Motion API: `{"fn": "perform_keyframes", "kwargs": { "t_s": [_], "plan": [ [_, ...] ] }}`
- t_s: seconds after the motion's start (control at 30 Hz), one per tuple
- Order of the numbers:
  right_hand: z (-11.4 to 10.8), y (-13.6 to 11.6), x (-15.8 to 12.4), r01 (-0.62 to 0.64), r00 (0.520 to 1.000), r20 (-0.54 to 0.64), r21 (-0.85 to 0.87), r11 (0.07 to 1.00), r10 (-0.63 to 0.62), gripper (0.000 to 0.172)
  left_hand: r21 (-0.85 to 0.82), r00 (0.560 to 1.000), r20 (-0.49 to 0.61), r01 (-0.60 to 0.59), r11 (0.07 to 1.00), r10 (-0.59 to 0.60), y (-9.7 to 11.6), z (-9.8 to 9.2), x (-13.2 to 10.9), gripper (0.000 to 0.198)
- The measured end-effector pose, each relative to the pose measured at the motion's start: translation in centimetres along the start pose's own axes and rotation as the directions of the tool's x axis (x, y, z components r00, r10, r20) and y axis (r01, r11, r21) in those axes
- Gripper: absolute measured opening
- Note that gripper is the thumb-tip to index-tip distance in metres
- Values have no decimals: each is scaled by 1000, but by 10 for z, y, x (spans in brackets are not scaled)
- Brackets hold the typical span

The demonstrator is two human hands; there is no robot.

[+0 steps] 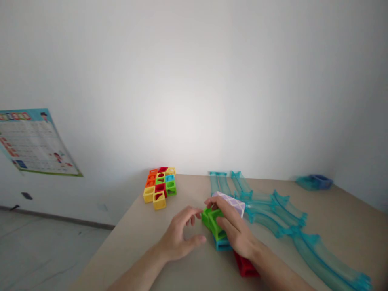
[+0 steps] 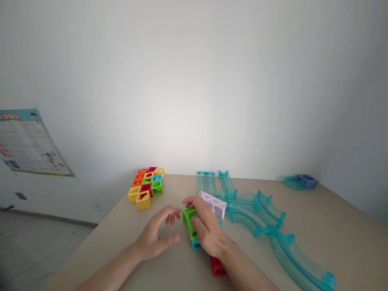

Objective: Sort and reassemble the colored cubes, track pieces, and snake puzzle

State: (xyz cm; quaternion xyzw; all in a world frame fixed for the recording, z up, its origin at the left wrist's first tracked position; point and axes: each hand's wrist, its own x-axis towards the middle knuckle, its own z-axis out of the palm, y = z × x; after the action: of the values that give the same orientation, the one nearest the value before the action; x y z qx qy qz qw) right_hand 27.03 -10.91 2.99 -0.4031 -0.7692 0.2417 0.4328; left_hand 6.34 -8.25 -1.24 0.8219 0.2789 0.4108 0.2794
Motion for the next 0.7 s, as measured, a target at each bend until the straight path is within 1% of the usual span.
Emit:
{"fn": "perform_keyframes", "kwargs": {
  "t_s": [0.07,0.13,0.17,0.23,0.3,0.43,0.53,0.6,0.63,0.67,0.7],
  "plan": [
    [0,0,-2,-18,999,31,22,1000,18,44,-71,999,51,12,997,-8,5,7,-1,66],
    [1,0,-2,-48,997,59,37,998,46,42,-90,999,40,36,995,-33,8,15,0,68],
    [1,-1,-2,-66,996,66,47,997,63,39,-83,999,29,41,996,-39,9,18,1,63],
    [3,-1,-1,-101,993,75,80,992,95,35,-52,999,14,33,998,-32,9,22,3,45],
    [4,-2,1,-123,990,78,111,986,115,35,-29,1000,8,18,999,-17,8,24,5,34],
    [7,-4,3,-147,985,108,96,984,137,37,-4,996,-67,52,999,-52,6,24,6,24],
    [9,-4,3,-157,982,112,42,987,151,38,55,993,-104,68,996,-62,6,23,6,25],
    [9,-3,3,-164,983,85,3,986,163,37,113,987,-162,38,993,-19,4,18,6,24],
    [10,-2,3,-168,983,75,-9,986,168,36,144,974,-225,26,989,7,2,13,6,24],
    [10,-1,3,-168,983,69,-15,986,168,35,177,949,-313,26,984,31,-1,5,7,23],
    [10,0,3,-165,984,69,-18,986,166,35,204,906,-420,44,978,47,-4,-4,7,23]
  ]
}}
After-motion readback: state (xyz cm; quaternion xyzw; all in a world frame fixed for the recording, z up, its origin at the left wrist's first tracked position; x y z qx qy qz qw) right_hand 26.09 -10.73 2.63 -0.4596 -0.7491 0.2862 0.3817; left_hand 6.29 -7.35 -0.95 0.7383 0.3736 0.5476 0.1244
